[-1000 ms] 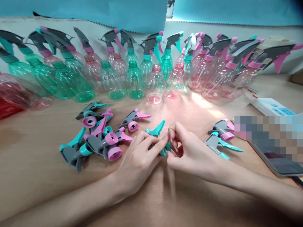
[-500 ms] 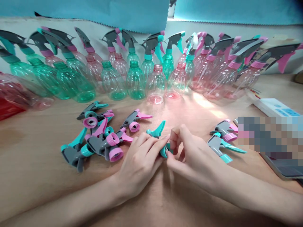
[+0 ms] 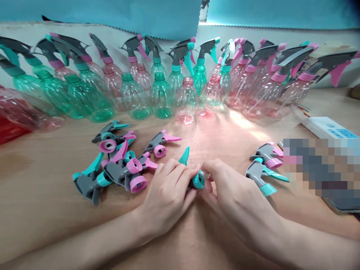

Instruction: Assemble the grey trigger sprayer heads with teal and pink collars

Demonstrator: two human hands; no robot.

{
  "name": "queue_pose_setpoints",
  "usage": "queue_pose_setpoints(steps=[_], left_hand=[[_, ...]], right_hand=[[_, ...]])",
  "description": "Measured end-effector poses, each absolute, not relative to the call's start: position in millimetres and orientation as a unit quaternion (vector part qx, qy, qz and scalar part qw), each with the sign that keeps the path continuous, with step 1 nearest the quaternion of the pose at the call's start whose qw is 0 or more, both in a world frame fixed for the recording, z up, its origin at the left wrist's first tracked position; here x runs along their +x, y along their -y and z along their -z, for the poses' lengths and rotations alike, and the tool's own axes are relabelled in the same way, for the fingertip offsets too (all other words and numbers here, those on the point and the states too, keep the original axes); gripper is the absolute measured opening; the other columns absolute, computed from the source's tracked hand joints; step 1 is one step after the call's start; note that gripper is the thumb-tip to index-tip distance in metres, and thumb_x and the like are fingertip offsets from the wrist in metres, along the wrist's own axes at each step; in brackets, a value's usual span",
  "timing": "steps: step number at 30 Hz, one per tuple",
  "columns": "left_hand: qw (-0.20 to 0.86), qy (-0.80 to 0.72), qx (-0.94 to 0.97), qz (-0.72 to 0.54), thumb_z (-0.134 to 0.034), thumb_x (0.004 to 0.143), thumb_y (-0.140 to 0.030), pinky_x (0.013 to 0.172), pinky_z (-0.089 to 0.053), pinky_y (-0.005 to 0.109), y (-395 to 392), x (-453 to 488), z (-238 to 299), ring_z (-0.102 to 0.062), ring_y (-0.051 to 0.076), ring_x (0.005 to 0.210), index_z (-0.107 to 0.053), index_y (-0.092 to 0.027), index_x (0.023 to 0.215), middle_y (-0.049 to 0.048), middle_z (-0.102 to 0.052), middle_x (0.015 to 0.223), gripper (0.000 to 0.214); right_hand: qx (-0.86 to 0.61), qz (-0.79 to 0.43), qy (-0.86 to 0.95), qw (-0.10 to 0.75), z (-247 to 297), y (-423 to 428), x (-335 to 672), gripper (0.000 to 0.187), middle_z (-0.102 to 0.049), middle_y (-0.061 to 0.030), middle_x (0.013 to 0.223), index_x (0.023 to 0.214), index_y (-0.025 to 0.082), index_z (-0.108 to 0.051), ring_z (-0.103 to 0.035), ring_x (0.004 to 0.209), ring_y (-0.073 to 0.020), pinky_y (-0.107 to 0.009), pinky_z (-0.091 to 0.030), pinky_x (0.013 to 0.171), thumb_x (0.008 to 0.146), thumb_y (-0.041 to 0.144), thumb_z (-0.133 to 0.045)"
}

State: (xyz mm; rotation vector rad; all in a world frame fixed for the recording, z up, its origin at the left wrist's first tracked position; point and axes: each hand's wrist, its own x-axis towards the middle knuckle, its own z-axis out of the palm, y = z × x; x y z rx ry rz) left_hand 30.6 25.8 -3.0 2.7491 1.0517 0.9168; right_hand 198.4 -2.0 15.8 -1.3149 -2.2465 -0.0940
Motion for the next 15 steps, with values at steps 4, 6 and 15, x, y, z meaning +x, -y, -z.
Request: queue_pose_setpoints(steps=[4, 6, 15], left_hand=[[0.056, -0.341, 0.890, -0.298, -0.058, 0.085, -0.012, 0.071, -0.037, 0.036, -25.7, 29.4, 3.1, -0.048, 0.022, 0.083, -0.056, -0.012, 0.107, 0.0056, -0.064, 0.090, 0.023], [0.087, -0.340, 0.886, -0.302, -0.059, 0.084, -0.009, 0.075, -0.038, 0.036, -25.8, 27.9, 2.2, -0.048, 0.022, 0.086, -0.055, -0.013, 0.110, 0.0047, -0.065, 0.094, 0.026], [0.178, -0.353, 0.864, -0.310, -0.058, 0.084, -0.004, 0.080, -0.038, 0.033, -29.9, 24.1, -1.5, -0.047, 0.020, 0.090, -0.054, -0.020, 0.117, 0.0014, -0.064, 0.098, 0.037]], right_hand=[[-0.488, -0.027, 0.837, 0.247, -18.3, -7.2, 202.6, 0.022, -0.052, 0.0031, 0.064, 0.090, 0.021, -0.039, -0.053, 0.049, -0.0151, -0.025, -0.038, 0.042, 0.079, 0.003, -0.044], [-0.500, -0.078, 0.826, 0.246, -22.7, -11.3, 205.2, 0.026, -0.052, 0.0053, 0.062, 0.090, 0.021, -0.041, -0.052, 0.046, -0.0122, -0.022, -0.038, 0.042, 0.074, 0.002, -0.050], [-0.512, -0.209, 0.786, 0.276, -46.8, -21.7, 221.0, 0.027, -0.065, 0.0073, 0.080, 0.097, 0.024, -0.042, -0.053, 0.048, -0.0028, -0.013, -0.041, 0.044, 0.079, 0.011, -0.057]])
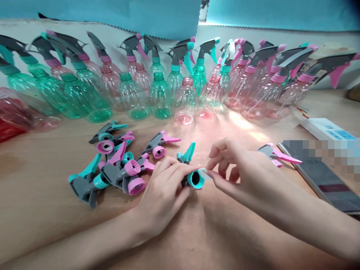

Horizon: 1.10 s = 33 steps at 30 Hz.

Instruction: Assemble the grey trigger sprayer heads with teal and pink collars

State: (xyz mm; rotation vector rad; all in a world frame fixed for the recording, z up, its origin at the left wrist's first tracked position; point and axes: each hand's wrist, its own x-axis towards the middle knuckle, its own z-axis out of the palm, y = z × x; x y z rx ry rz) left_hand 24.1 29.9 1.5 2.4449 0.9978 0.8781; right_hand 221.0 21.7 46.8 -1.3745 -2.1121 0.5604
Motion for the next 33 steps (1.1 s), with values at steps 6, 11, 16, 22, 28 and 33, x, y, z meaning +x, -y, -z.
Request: queue_pose_setpoints(steps=[6, 11, 16, 22, 28, 33], left_hand=[[0.198, -0.370, 0.855, -0.304, -0.059, 0.083, -0.005, 0.079, -0.039, 0.032, -31.5, 24.3, -1.2, -0.047, 0.020, 0.089, -0.055, -0.022, 0.114, 0.0003, -0.063, 0.095, 0.036], [0.232, -0.385, 0.843, -0.297, -0.057, 0.085, -0.008, 0.075, -0.042, 0.031, -31.5, 24.1, -2.0, -0.048, 0.019, 0.085, -0.055, -0.023, 0.116, 0.0008, -0.061, 0.086, 0.035], [0.243, -0.384, 0.837, -0.306, -0.059, 0.085, -0.009, 0.069, -0.042, 0.029, -30.2, 24.4, -1.5, -0.049, 0.018, 0.080, -0.055, -0.024, 0.117, 0.0001, -0.058, 0.080, 0.036], [0.254, -0.384, 0.836, -0.298, -0.058, 0.085, -0.009, 0.074, -0.043, 0.031, -29.6, 22.5, 0.4, -0.050, 0.018, 0.082, -0.054, -0.024, 0.117, 0.0000, -0.059, 0.082, 0.036], [0.251, -0.370, 0.838, -0.311, -0.057, 0.085, -0.009, 0.072, -0.043, 0.031, -28.9, 22.4, -1.0, -0.050, 0.018, 0.083, -0.055, -0.023, 0.113, 0.0014, -0.061, 0.086, 0.031], [0.250, -0.370, 0.841, -0.305, -0.056, 0.086, -0.011, 0.073, -0.043, 0.032, -28.4, 22.8, -2.6, -0.051, 0.019, 0.082, -0.057, -0.022, 0.112, 0.0017, -0.062, 0.085, 0.028]], right_hand=[[-0.513, -0.249, 0.771, 0.282, -58.3, -20.5, 227.5, 0.025, -0.065, 0.0068, 0.081, 0.096, 0.025, -0.045, -0.057, 0.053, -0.0038, -0.013, -0.045, 0.046, 0.079, 0.010, -0.057], [-0.498, -0.308, 0.752, 0.302, -62.2, -22.2, 225.0, 0.020, -0.065, 0.0037, 0.081, 0.095, 0.023, -0.048, -0.058, 0.059, -0.0063, -0.015, -0.046, 0.046, 0.081, 0.011, -0.058], [-0.476, -0.355, 0.754, 0.280, -56.6, -25.2, 220.7, 0.015, -0.067, 0.0038, 0.079, 0.093, 0.021, -0.051, -0.057, 0.057, -0.0071, -0.018, -0.044, 0.047, 0.083, 0.013, -0.058], [-0.464, -0.253, 0.799, 0.288, -53.8, -22.6, 221.8, 0.016, -0.067, 0.0067, 0.082, 0.090, 0.024, -0.056, -0.061, 0.068, -0.0074, -0.018, -0.045, 0.056, 0.082, 0.010, -0.059], [-0.439, -0.183, 0.834, 0.279, -53.0, -25.3, 224.8, 0.010, -0.065, 0.0080, 0.076, 0.086, 0.024, -0.056, -0.058, 0.062, -0.0072, -0.020, -0.041, 0.055, 0.084, 0.014, -0.058], [-0.430, -0.172, 0.853, 0.242, -48.9, -25.6, 226.5, 0.017, -0.064, 0.0066, 0.074, 0.089, 0.025, -0.055, -0.058, 0.061, -0.0089, -0.020, -0.038, 0.051, 0.082, 0.009, -0.056]])
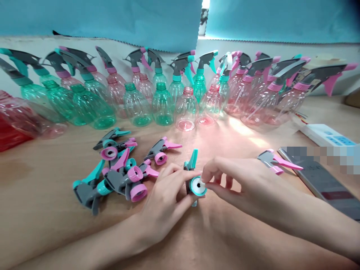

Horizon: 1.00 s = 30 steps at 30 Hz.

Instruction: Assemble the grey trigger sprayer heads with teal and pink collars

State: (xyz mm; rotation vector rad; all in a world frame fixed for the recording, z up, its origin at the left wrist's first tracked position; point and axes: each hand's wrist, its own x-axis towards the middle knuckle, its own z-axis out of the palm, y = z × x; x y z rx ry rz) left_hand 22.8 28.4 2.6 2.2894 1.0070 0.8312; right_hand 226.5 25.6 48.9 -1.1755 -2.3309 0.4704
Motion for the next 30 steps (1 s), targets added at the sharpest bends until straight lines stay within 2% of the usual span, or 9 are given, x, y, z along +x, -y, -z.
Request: queue_pose_setpoints(steps=[10, 15, 21, 27, 30], left_hand=[[0.221, -0.360, 0.851, -0.314, -0.054, 0.085, -0.009, 0.079, -0.042, 0.035, -30.2, 21.6, -1.0, -0.051, 0.020, 0.089, -0.055, -0.021, 0.112, 0.0024, -0.062, 0.089, 0.029], [0.198, -0.351, 0.856, -0.325, -0.053, 0.085, -0.008, 0.078, -0.041, 0.034, -28.8, 21.9, -3.4, -0.052, 0.020, 0.088, -0.055, -0.020, 0.111, 0.0025, -0.063, 0.088, 0.028], [0.167, -0.329, 0.869, -0.329, -0.051, 0.088, -0.011, 0.081, -0.040, 0.036, -26.6, 22.5, -5.4, -0.054, 0.020, 0.090, -0.052, -0.019, 0.115, 0.0032, -0.067, 0.094, 0.027], [0.173, -0.330, 0.871, -0.321, -0.050, 0.091, -0.013, 0.078, -0.039, 0.036, -27.4, 22.6, -6.8, -0.054, 0.020, 0.087, -0.056, -0.018, 0.109, 0.0034, -0.069, 0.091, 0.020], [0.166, -0.333, 0.870, -0.322, -0.051, 0.090, -0.012, 0.077, -0.039, 0.036, -27.8, 22.5, -5.9, -0.053, 0.021, 0.087, -0.057, -0.018, 0.104, 0.0033, -0.068, 0.089, 0.017]], right_hand=[[-0.421, -0.181, 0.857, 0.233, -43.1, -24.6, 225.7, 0.022, -0.067, 0.0028, 0.082, 0.100, 0.024, -0.051, -0.061, 0.064, -0.0104, -0.021, -0.042, 0.054, 0.083, 0.012, -0.054], [-0.423, -0.168, 0.862, 0.226, -43.4, -22.3, 226.2, 0.030, -0.068, 0.0050, 0.090, 0.106, 0.028, -0.047, -0.063, 0.068, -0.0110, -0.022, -0.042, 0.055, 0.082, 0.011, -0.056], [-0.420, -0.150, 0.869, 0.214, -45.9, -19.6, 226.8, 0.036, -0.067, 0.0066, 0.087, 0.110, 0.029, -0.045, -0.060, 0.062, -0.0102, -0.022, -0.039, 0.053, 0.081, 0.013, -0.058], [-0.428, -0.152, 0.868, 0.203, -45.0, -19.3, 223.9, 0.019, -0.067, 0.0043, 0.081, 0.098, 0.024, -0.049, -0.064, 0.067, -0.0147, -0.025, -0.042, 0.055, 0.083, 0.015, -0.055], [-0.400, -0.153, 0.879, 0.210, -44.6, -18.7, 220.2, 0.025, -0.068, 0.0011, 0.089, 0.104, 0.023, -0.047, -0.066, 0.077, -0.0167, -0.026, -0.045, 0.060, 0.083, 0.011, -0.053]])
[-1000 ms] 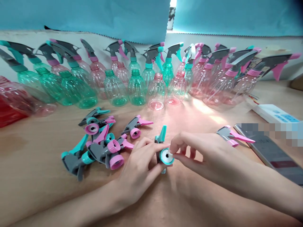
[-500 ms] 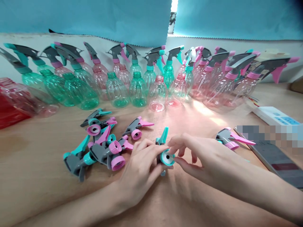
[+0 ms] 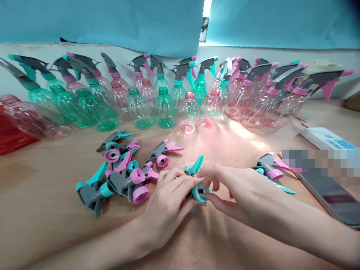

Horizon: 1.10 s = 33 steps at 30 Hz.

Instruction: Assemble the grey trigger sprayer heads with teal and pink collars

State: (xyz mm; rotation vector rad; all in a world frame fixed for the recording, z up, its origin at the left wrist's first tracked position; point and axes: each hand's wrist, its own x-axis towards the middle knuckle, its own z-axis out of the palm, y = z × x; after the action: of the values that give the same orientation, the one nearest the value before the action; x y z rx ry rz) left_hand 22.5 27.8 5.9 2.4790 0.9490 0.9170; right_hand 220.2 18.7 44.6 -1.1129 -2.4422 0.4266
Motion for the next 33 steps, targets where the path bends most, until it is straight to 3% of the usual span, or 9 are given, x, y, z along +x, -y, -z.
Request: queue_pose_setpoints(steps=[5, 13, 17, 21, 25, 33], left_hand=[[0.159, -0.341, 0.868, -0.324, -0.053, 0.088, -0.010, 0.075, -0.037, 0.034, -28.1, 22.5, -4.3, -0.050, 0.020, 0.084, -0.058, -0.017, 0.088, 0.0020, -0.064, 0.085, 0.009], [0.180, -0.325, 0.870, -0.324, -0.056, 0.085, -0.005, 0.081, -0.036, 0.034, -28.3, 21.7, -6.6, -0.051, 0.021, 0.091, -0.055, -0.019, 0.108, 0.0015, -0.066, 0.096, 0.028], [0.169, -0.323, 0.871, -0.330, -0.058, 0.085, -0.008, 0.080, -0.035, 0.033, -28.2, 22.8, -6.4, -0.051, 0.020, 0.089, -0.053, -0.019, 0.113, 0.0015, -0.066, 0.096, 0.030], [0.155, -0.318, 0.873, -0.335, -0.056, 0.088, -0.013, 0.077, -0.035, 0.032, -28.0, 24.0, -5.7, -0.050, 0.019, 0.085, -0.056, -0.017, 0.103, 0.0014, -0.065, 0.090, 0.015], [0.155, -0.317, 0.875, -0.331, -0.055, 0.090, -0.015, 0.076, -0.034, 0.033, -27.6, 24.0, -4.3, -0.049, 0.019, 0.084, -0.058, -0.017, 0.092, 0.0014, -0.064, 0.087, 0.004], [0.171, -0.317, 0.874, -0.326, -0.051, 0.091, -0.014, 0.078, -0.035, 0.034, -28.1, 23.4, -3.4, -0.048, 0.021, 0.089, -0.060, -0.016, 0.090, 0.0030, -0.065, 0.091, 0.009]], right_hand=[[-0.377, -0.143, 0.881, 0.247, -37.0, -17.4, 214.5, 0.022, -0.068, -0.0018, 0.092, 0.105, 0.021, -0.050, -0.065, 0.080, -0.0155, -0.025, -0.046, 0.062, 0.086, 0.009, -0.050], [-0.417, -0.232, 0.831, 0.286, -35.5, -22.1, 217.8, 0.042, -0.065, 0.0059, 0.082, 0.116, 0.026, -0.048, -0.060, 0.063, -0.0082, -0.018, -0.041, 0.050, 0.079, 0.012, -0.060], [-0.421, -0.164, 0.850, 0.272, -40.2, -18.7, 219.1, 0.036, -0.068, 0.0026, 0.091, 0.114, 0.024, -0.048, -0.064, 0.076, -0.0119, -0.021, -0.042, 0.053, 0.081, 0.016, -0.061], [-0.389, -0.105, 0.875, 0.267, -42.1, -15.9, 219.5, 0.022, -0.069, 0.0010, 0.094, 0.106, 0.022, -0.048, -0.065, 0.080, -0.0139, -0.023, -0.045, 0.059, 0.086, 0.018, -0.057], [-0.364, -0.120, 0.890, 0.247, -42.3, -16.3, 220.7, 0.017, -0.068, -0.0007, 0.096, 0.104, 0.022, -0.049, -0.065, 0.082, -0.0146, -0.024, -0.047, 0.062, 0.089, 0.015, -0.051], [-0.349, -0.118, 0.901, 0.230, -42.0, -17.8, 221.4, 0.013, -0.067, -0.0026, 0.092, 0.099, 0.019, -0.055, -0.062, 0.081, -0.0139, -0.024, -0.046, 0.064, 0.093, 0.016, -0.045]])
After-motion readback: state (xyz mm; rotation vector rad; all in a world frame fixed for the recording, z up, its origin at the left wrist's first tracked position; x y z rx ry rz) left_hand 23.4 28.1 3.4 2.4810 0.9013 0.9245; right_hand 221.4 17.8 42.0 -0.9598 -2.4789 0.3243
